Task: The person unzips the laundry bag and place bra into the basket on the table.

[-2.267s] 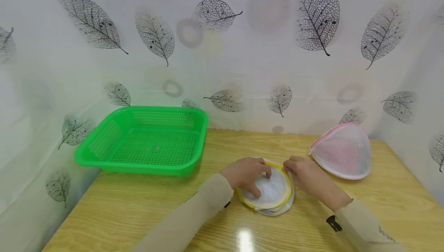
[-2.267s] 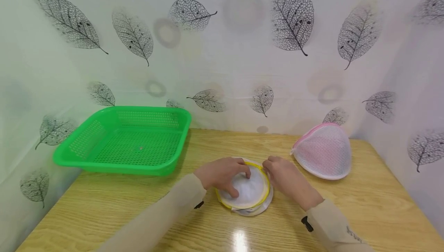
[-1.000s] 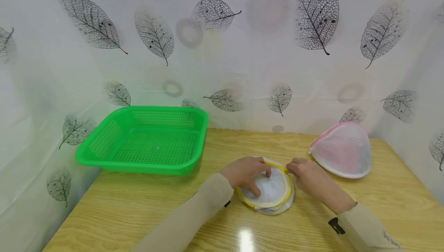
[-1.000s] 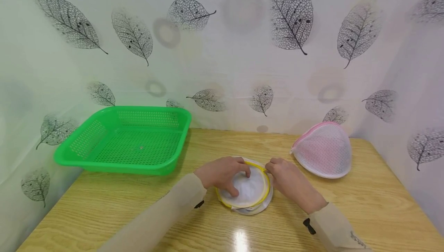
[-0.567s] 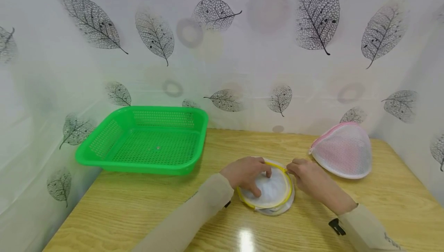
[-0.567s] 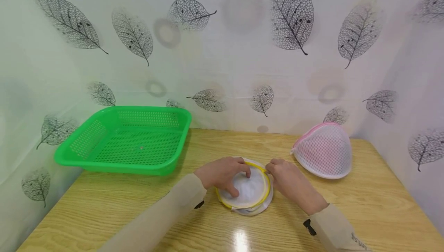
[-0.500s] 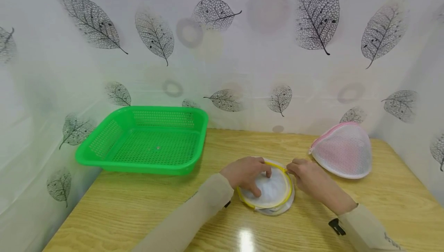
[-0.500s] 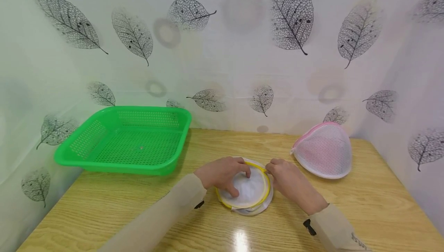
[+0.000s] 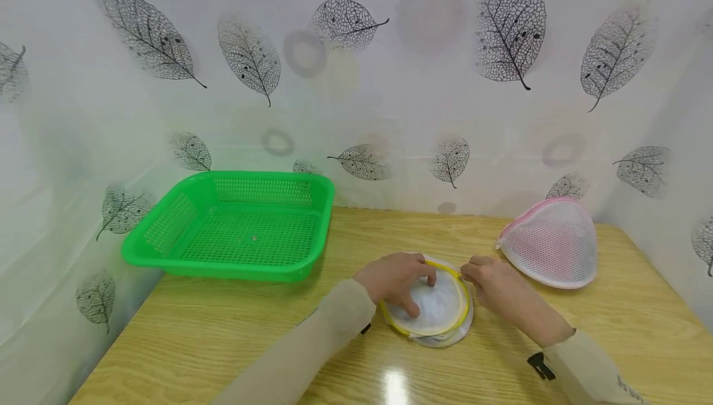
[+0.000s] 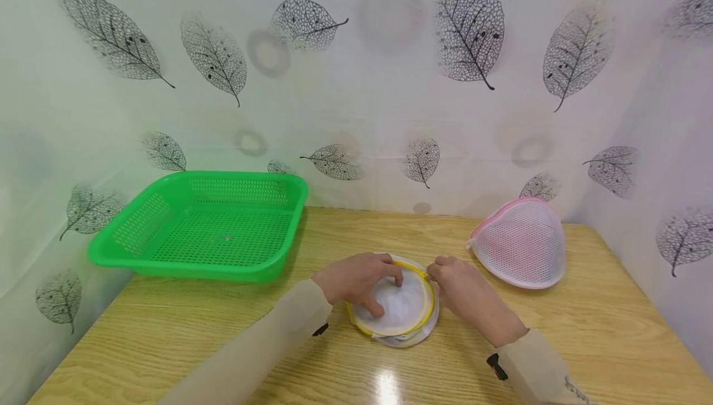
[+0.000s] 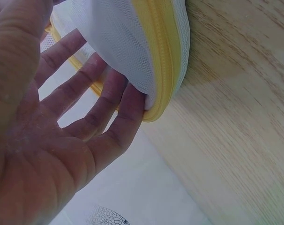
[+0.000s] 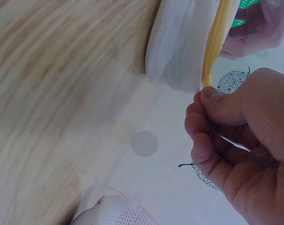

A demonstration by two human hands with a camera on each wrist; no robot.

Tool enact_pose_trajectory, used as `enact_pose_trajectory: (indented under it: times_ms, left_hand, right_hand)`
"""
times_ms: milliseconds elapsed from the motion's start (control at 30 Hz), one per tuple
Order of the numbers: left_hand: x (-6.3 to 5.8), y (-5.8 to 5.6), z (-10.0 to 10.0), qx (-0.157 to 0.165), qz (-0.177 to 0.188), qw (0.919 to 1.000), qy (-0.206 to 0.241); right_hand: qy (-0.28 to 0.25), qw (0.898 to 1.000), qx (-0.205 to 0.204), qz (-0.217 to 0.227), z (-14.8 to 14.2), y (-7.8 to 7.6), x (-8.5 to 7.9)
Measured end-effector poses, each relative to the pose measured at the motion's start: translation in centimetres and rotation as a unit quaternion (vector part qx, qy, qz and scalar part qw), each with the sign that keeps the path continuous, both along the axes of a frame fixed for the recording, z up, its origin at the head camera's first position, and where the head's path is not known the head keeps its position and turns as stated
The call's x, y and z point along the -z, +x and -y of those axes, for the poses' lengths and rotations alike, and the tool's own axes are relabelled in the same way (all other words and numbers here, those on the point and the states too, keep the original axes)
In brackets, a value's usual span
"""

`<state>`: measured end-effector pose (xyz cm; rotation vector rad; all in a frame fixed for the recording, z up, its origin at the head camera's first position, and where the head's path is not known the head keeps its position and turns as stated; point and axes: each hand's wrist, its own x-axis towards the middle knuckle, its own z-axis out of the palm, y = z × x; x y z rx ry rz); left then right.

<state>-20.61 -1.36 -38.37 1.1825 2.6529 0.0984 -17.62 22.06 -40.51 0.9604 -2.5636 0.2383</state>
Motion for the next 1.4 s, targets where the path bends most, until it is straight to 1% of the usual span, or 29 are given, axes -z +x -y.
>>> enact_pose_trajectory:
  times_ms: [333,700,833,1067,1267,1400]
  left_hand:
    - [-0.10,0.19,0.11,-0.001,0.004,1.0000,0.003]
    - [-0.30,0.27,0.03,-0.008,0.014,0.9999,0.001]
    - [-0.32,0.31,0.01,-0.009,0.015,0.9999,-0.001]
    - [-0.24,0.27,-0.04,-0.009,0.017,0.9998,0.000]
    - [0.01,0.10,-0.01,-0.007,0.016,0.9998,0.005]
    - [-0.02,0.08,0.07,-0.008,0.017,0.9998,0.007]
  right_hand:
    - [-0.004,1.000,-0.006,-0.002,-0.07,0.17,0.12]
    - [-0.002,1.000,-0.006,0.010,-0.22,0.27,-0.24]
    - [-0.002,1.000,-0.005,0.003,-0.21,0.31,-0.16]
    - [-0.001,1.000,-0.002,0.003,-0.22,0.36,-0.15]
    - [-0.004,1.000,-0.007,0.011,-0.26,0.26,-0.19]
    - [-0.002,1.000,-0.009,0.014,-0.28,0.16,-0.16]
